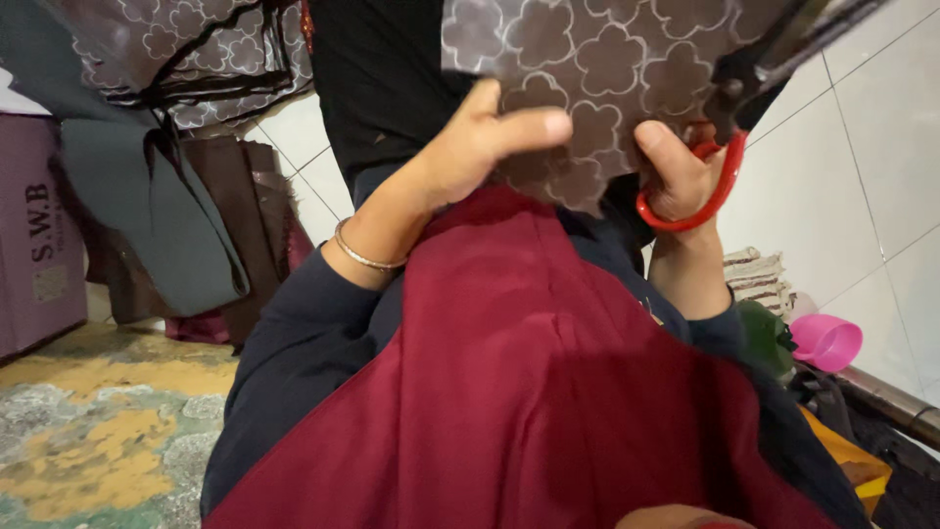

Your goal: The person uses red-handled scissors to cut a piece of brown patterned fabric into smaller pieces. They hold the fabric with one hand and cut with the other, repeatedly trimming edges and separating sections.

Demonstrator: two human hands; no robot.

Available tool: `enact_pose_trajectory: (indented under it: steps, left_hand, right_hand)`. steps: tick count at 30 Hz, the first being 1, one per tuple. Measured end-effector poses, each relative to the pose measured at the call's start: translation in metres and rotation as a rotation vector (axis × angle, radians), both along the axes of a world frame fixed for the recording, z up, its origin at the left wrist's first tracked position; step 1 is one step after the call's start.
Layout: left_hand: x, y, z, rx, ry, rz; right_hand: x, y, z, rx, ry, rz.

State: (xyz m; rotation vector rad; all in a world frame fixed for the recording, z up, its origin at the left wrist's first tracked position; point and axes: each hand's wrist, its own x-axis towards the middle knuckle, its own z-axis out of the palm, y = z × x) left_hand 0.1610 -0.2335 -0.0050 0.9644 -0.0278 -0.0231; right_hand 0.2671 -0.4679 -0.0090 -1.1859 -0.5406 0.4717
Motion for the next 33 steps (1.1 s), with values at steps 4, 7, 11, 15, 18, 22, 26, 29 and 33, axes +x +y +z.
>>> enact_pose_trajectory:
  steps: [4, 7, 11, 15, 18, 22, 26, 29, 33]
  left_hand:
    - [-0.004, -0.008, 0.008, 0.198, -0.105, -0.055]
    - [-0.007, -0.007, 0.013, 0.546, 0.232, 0.006]
    - [-0.01, 0.001, 0.018, 0.486, 0.263, 0.208]
    - [-0.015, 0.006, 0.019, 0.323, 0.122, 0.283]
    - [-0.019, 0.008, 0.019, 0.445, 0.109, 0.332]
    - [-0.022, 0.006, 0.02, 0.492, 0.152, 0.367]
    - [-0.024, 0.004, 0.018, 0.446, 0.158, 0.404]
    - [-0.025, 0.003, 0.014, 0.419, 0.123, 0.447]
    - [-0.027, -0.001, 0.007, 0.445, 0.128, 0.471]
  right_hand:
    - [0.001, 0.002, 0.027, -0.076, -0.167, -0.078]
    - [0.005, 0.0, 0.037, -0.212, -0.303, -0.126]
    - [0.006, -0.003, 0.036, -0.253, -0.184, -0.063]
    - [-0.004, -0.007, 0.022, -0.279, -0.147, 0.035]
    - [-0.013, -0.009, 0.009, -0.284, -0.148, 0.109]
    - [-0.018, -0.012, -0.004, -0.429, -0.116, 0.139]
    - [-0.022, -0.013, -0.012, -0.449, -0.2, 0.167]
    - [-0.026, -0.014, -0.019, -0.46, -0.263, 0.158]
    - [-0.026, -0.019, -0.026, -0.5, -0.204, 0.111]
